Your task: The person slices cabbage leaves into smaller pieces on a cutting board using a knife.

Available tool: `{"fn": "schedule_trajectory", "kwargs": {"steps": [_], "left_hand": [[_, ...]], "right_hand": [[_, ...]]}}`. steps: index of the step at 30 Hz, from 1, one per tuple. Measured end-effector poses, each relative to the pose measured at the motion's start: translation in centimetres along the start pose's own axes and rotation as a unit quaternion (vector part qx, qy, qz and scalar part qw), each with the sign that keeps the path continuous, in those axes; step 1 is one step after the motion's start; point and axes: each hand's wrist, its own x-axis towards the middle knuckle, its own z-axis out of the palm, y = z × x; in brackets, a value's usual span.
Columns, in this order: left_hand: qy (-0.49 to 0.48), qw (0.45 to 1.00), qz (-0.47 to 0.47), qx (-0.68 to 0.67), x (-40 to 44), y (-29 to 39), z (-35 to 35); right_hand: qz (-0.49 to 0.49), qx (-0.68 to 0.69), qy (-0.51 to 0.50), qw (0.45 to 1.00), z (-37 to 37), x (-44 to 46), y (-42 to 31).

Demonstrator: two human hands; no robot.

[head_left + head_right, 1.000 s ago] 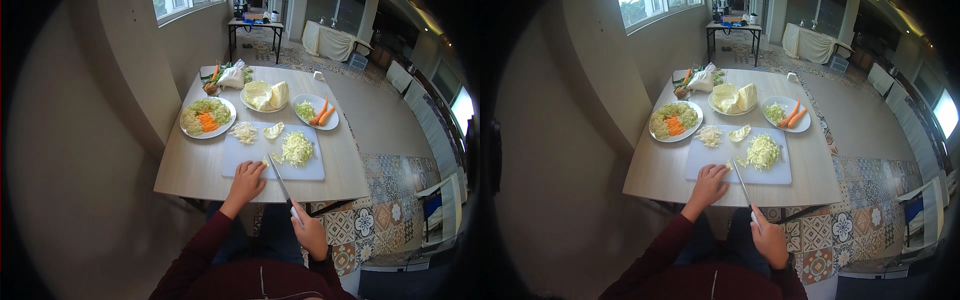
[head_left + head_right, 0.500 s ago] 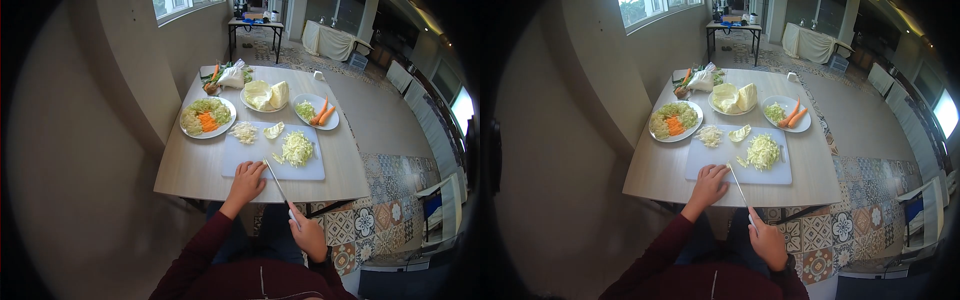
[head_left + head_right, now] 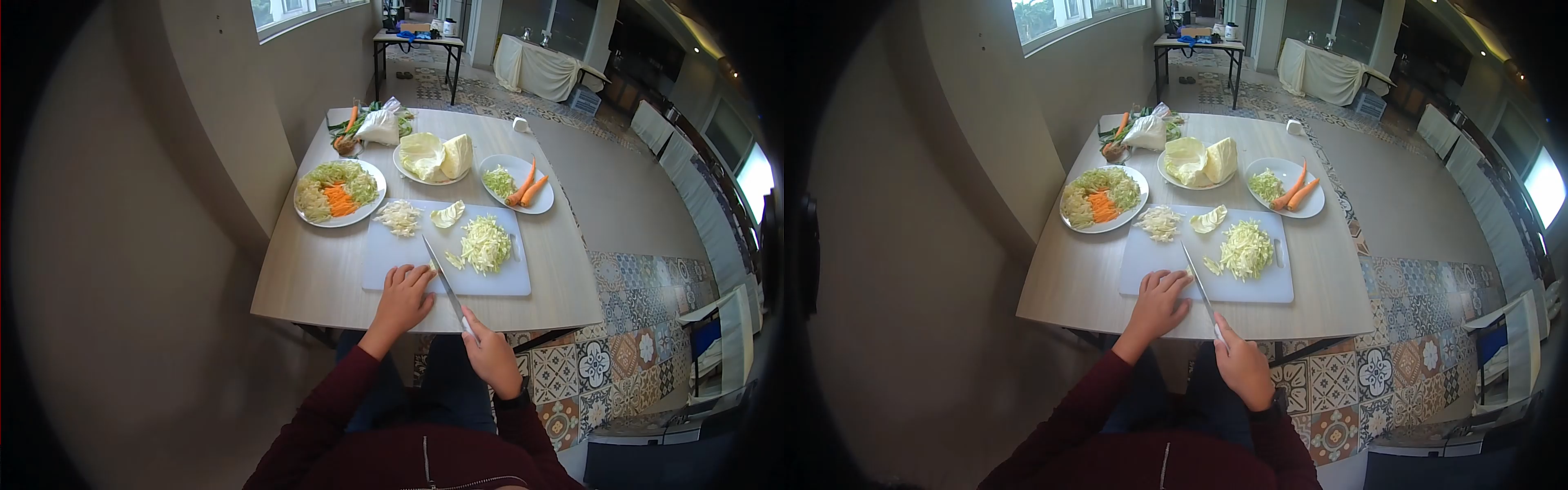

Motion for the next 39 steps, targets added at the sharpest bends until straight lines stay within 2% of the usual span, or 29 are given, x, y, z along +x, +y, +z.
{"fn": "schedule_trajectory", "kwargs": {"steps": [5,11,14,23,29,39], "left_hand": [[0.002,1.000,-0.002,0.002,0.0,0.0,-0.1],[0.003,1.000,0.000,0.004,0.0,0.0,0.1],[0.003,1.000,0.000,0.002,0.1,0.0,-0.1],[-0.003,1.000,-0.002,-0.006,0.0,0.0,0.0],[0.000,1.000,-0.007,-0.011,0.0,0.1,-0.2],[-0.008,1.000,0.003,0.011,-0.1,-0.1,0.2]], "right_hand": [[-0.010,-0.022,0.009,1.000,0.4,-0.7,0.0],[0.028,-0.014,-0.016,0.999,-1.0,-3.4,-0.6],[-0.019,0.002,0.002,1.000,-1.0,-4.2,0.8],[0.024,-0.042,-0.019,0.999,-2.5,-4.9,-0.8],[-0.005,-0.030,0.032,0.999,-1.8,-4.0,0.3],[0.017,-0.036,0.074,0.996,-2.7,-3.3,1.5]]}}
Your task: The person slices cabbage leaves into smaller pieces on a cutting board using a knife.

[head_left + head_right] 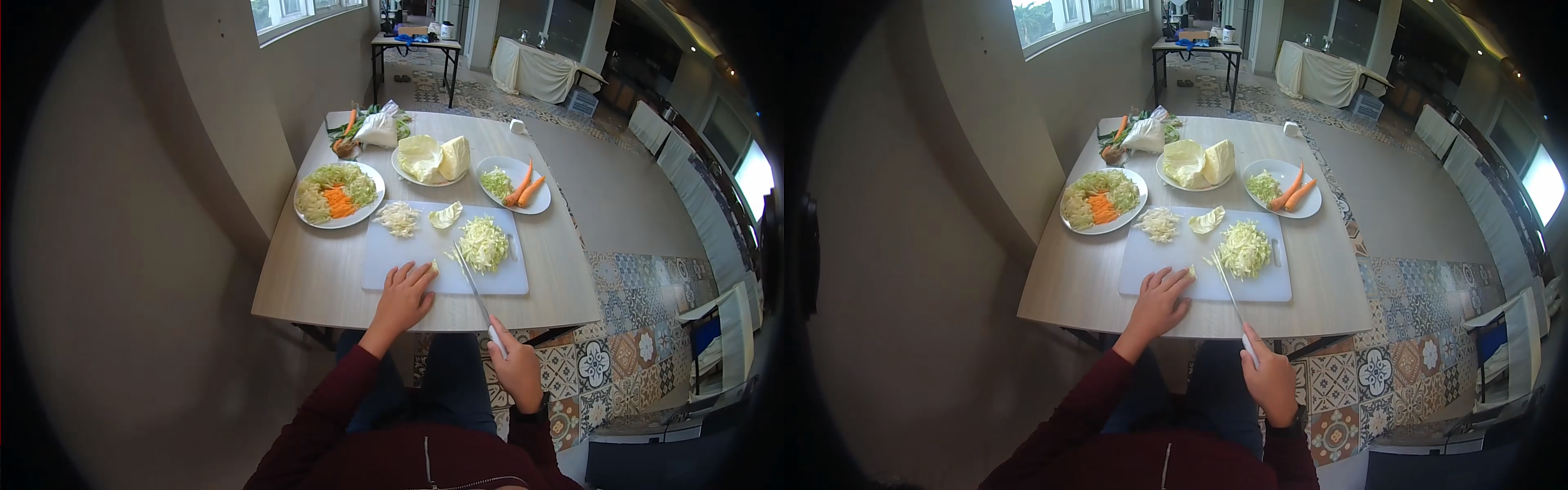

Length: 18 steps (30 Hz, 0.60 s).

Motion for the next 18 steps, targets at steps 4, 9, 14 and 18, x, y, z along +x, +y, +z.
{"fn": "schedule_trajectory", "kwargs": {"steps": [4,9,14,18], "left_hand": [[0.023,1.000,-0.008,-0.019,0.0,0.2,-0.2],[0.015,1.000,-0.001,-0.018,0.1,0.2,-0.5],[0.017,1.000,0.004,-0.019,0.2,0.2,-0.4],[0.015,1.000,0.005,-0.014,0.1,0.1,-0.4]], "right_hand": [[-0.005,0.017,-0.012,1.000,-0.4,-0.2,-0.7],[-0.027,0.040,-0.035,0.998,0.4,-1.0,-1.0],[-0.039,0.036,-0.041,0.998,1.4,-1.2,-0.9],[-0.042,0.015,-0.046,0.998,1.4,-1.5,-1.3]]}}
